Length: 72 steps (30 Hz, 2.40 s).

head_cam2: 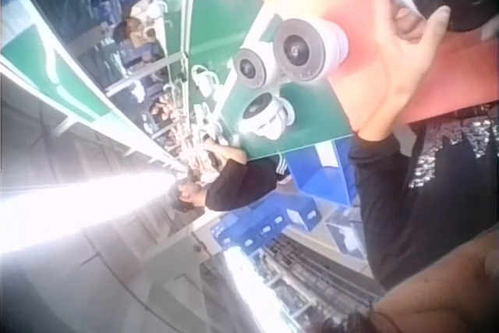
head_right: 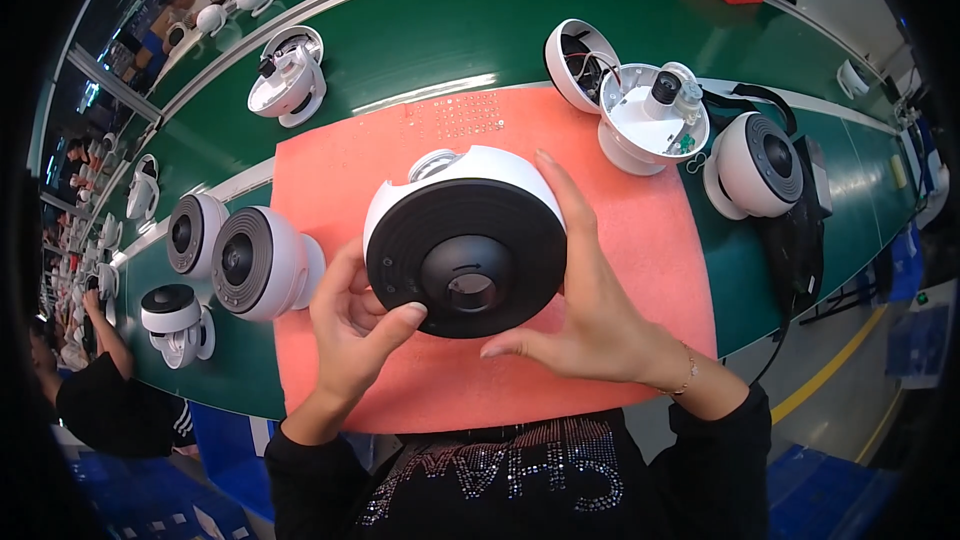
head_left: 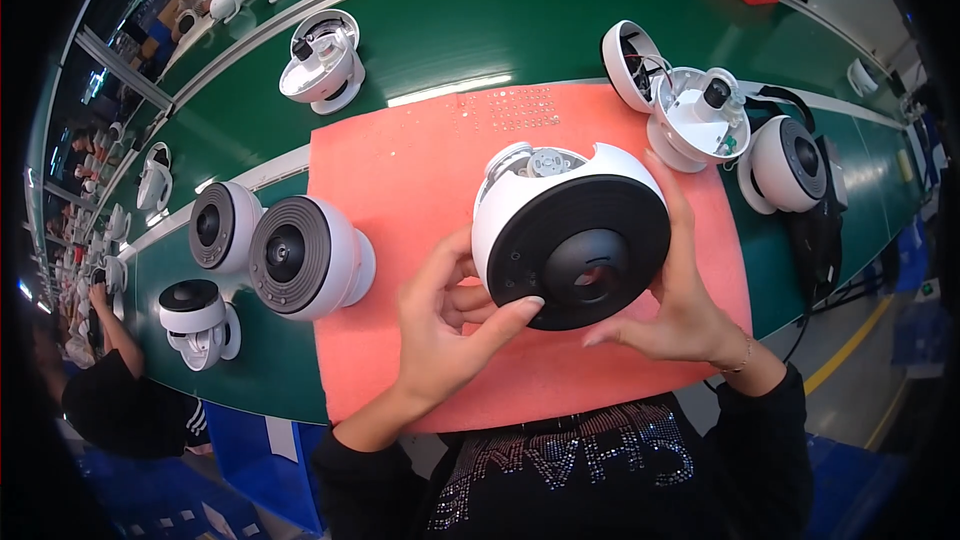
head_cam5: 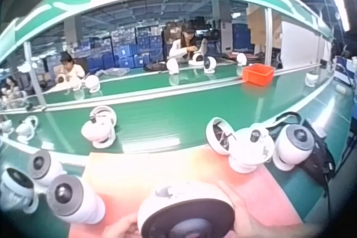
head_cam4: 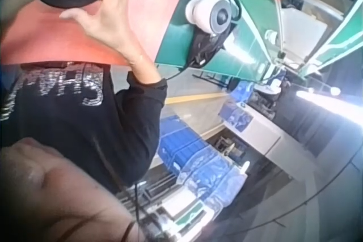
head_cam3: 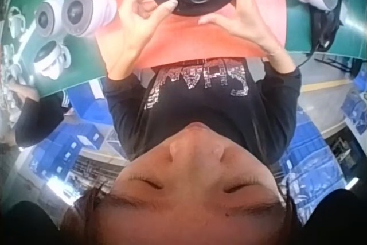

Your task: Assembling dome security camera components on a factory production line.

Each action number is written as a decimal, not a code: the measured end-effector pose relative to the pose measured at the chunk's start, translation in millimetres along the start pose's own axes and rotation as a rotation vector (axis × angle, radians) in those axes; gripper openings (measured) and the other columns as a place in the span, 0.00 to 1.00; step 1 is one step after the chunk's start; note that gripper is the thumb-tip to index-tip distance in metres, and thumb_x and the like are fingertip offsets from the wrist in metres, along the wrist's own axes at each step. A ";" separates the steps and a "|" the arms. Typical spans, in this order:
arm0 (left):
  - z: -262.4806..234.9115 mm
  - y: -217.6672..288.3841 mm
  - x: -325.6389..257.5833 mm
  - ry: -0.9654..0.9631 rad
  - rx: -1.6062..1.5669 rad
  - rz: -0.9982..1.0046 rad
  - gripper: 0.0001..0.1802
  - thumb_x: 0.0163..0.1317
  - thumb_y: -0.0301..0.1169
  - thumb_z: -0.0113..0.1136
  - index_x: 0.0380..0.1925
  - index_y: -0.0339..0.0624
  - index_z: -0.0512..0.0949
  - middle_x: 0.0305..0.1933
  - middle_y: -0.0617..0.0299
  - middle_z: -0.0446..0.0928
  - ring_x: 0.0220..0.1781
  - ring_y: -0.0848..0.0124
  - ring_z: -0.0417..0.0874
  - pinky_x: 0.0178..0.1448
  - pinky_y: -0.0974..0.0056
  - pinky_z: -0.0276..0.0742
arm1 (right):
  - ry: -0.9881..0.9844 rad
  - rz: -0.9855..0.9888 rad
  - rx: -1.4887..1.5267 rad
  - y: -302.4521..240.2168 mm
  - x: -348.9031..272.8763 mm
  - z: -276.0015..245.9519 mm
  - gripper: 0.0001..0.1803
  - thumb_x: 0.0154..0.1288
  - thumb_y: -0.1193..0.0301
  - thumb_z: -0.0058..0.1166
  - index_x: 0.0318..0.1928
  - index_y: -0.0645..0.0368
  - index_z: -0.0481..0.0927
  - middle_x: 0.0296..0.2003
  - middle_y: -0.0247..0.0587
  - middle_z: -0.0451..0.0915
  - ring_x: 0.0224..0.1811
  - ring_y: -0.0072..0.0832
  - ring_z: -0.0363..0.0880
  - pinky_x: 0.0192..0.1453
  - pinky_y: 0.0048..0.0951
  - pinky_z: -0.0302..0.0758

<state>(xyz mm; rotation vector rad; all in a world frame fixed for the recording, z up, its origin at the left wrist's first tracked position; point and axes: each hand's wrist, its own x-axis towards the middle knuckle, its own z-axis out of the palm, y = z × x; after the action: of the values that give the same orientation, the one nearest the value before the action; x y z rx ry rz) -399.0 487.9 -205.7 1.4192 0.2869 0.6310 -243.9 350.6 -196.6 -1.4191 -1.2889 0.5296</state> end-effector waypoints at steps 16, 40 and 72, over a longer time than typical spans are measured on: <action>-0.7 8.6 18.9 0.086 -0.276 -0.321 0.22 0.56 0.31 0.60 0.46 0.31 0.66 0.39 0.56 0.75 0.37 0.73 0.80 0.39 0.73 0.77 | 0.024 0.197 0.315 -14.4 32.7 -5.1 0.53 0.42 0.73 0.69 0.64 0.64 0.45 0.56 0.45 0.61 0.62 0.32 0.60 0.63 0.32 0.62; 11.1 -2.1 8.3 0.051 -0.300 -0.205 0.30 0.46 0.20 0.65 0.49 0.31 0.62 0.44 0.50 0.75 0.45 0.65 0.79 0.50 0.66 0.78 | 0.063 0.045 0.049 -8.0 20.6 -1.2 0.61 0.39 0.72 0.70 0.66 0.60 0.37 0.62 0.46 0.54 0.64 0.34 0.57 0.65 0.35 0.62; -22.4 11.8 20.9 -0.134 0.433 0.005 0.21 0.40 0.31 0.72 0.34 0.32 0.76 0.29 0.56 0.80 0.31 0.68 0.84 0.39 0.67 0.80 | -0.255 0.124 -0.104 -15.1 19.5 -43.4 0.43 0.50 0.66 0.64 0.60 0.64 0.50 0.52 0.53 0.65 0.52 0.37 0.70 0.50 0.33 0.71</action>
<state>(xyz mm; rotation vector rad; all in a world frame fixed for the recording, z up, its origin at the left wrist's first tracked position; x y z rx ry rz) -397.1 518.5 -193.9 1.8698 0.3267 0.4907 -206.7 347.5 -163.5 -1.5627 -1.4525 0.7560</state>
